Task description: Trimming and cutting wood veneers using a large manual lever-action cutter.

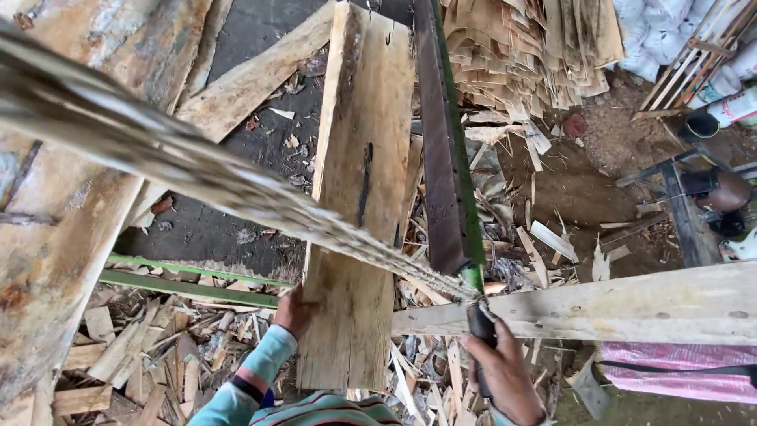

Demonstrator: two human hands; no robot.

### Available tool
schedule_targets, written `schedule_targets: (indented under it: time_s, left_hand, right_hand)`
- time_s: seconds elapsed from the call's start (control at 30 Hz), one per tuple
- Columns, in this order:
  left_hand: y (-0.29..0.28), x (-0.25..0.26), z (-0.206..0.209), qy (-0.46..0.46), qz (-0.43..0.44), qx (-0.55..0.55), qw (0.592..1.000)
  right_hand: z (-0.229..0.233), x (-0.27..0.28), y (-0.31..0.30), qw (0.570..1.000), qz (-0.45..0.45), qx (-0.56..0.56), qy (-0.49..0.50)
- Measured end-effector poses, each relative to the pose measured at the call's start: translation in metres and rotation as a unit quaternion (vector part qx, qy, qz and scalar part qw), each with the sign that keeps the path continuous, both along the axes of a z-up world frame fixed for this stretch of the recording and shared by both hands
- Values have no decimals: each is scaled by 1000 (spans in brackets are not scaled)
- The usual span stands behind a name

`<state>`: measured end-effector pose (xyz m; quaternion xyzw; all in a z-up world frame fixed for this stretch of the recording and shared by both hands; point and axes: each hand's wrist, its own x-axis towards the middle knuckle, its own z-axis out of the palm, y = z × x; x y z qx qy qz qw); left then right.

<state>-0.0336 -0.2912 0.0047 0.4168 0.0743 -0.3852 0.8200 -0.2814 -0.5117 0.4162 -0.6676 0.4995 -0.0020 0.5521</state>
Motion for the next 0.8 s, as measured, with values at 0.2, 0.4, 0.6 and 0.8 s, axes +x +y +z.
schedule_targets:
  time_s: [0.2,0.4,0.6,0.8]
  left_hand:
    - [-28,12,-19,47,69,-46,995]
    - [-16,21,-8,-290,-44,221,930]
    - [-11,8,27,-353,-64,303,883]
    - [-62,64,15,-352,-53,247,901]
  right_hand:
    - [-39,-3,12,1000,-2,-4,21]
    - [-37,3,13,998,-2,-39,56]
    - [-197,-32,6,976,109,-185,-28]
    - [-37,3,13,996,17,-38,81]
